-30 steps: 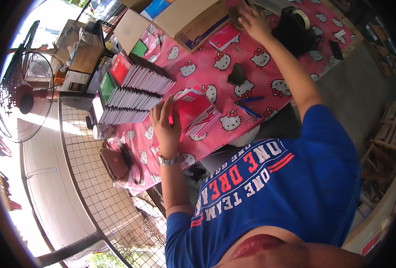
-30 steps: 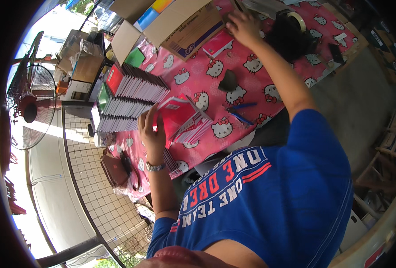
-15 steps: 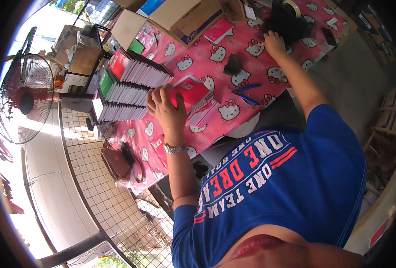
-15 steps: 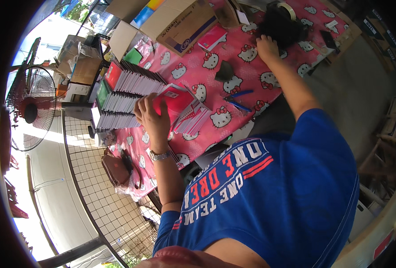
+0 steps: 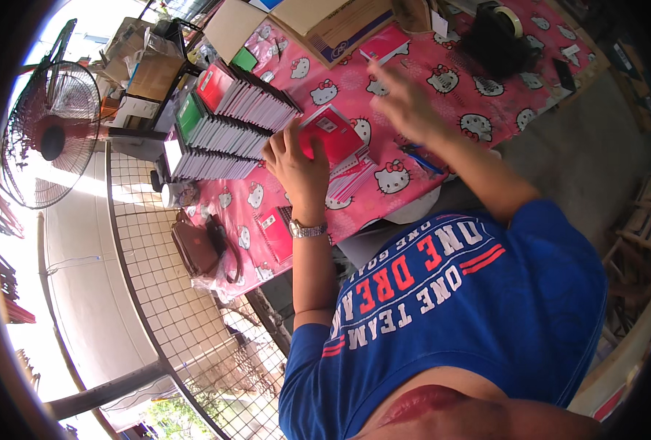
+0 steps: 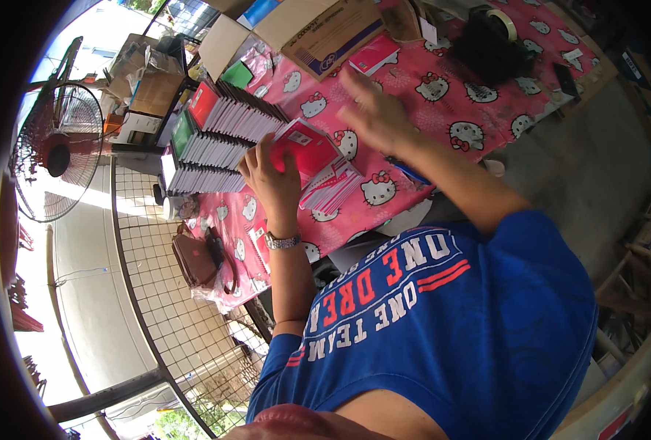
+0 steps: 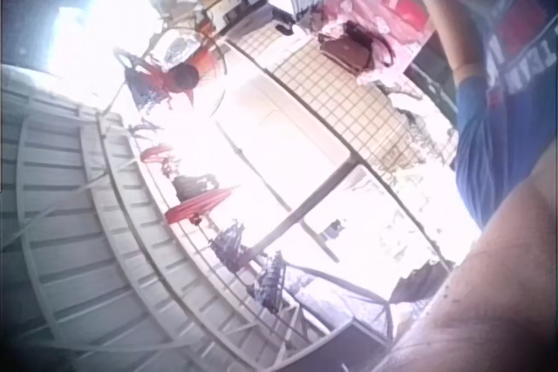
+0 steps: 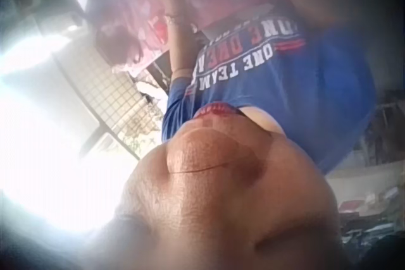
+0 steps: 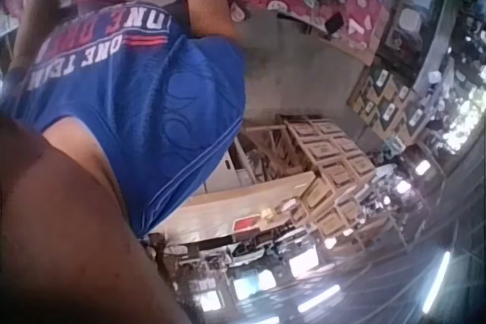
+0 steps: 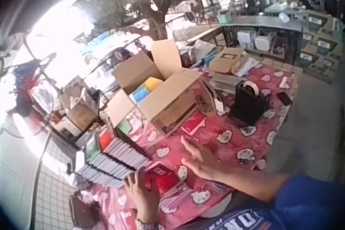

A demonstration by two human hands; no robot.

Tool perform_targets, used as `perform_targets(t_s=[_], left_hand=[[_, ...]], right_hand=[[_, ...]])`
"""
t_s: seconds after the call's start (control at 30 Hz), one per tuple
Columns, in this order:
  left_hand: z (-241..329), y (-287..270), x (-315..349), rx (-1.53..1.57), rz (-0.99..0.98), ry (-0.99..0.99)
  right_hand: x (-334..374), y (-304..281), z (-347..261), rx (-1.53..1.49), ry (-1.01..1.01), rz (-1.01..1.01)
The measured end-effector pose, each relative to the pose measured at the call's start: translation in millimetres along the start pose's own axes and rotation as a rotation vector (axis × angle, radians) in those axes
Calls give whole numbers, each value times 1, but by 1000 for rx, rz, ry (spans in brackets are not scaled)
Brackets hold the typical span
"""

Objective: The person assembles pink notepads by hand, inserting a metal spiral binding into the perforated edges of the paper and covers.

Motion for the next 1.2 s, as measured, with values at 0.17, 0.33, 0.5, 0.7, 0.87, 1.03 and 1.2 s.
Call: perform_targets(t_s=[0.17,0.33,0.5,0.7,0.87,1.03,1.2], left_hand=[[3,4,-1,-32,28,-33],[-13,-11,-2,9,-11,-53],[-8,-11,0,127,-45,-4],[-6,-9,3,76,-6,-36],[9,-11,0,4,11,20],[6,-1,3,117,-52,-25],[-3,4,1,146,-151,-154]], right_hand=[[20,31,-78,-157,-42,-247],[-29,15,-47,-186,-24,-365],[-37,18,-75,-250,-237,-415],[-30,14,-83,-292,-268,-418],[-29,11,-81,-314,-319,-345],[-37,17,-79,-371,-341,-432],[-36,43,-52,-495,157,-963]])
Point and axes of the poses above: each hand's wrist, its own x-axis away from the middle knuckle, its own y-axis out of the palm, z = x × y, the point moved 8 cm from there along -x, towards the middle knuckle, and after that the axes turned 5 degrees about x, right-handed, at the moved point
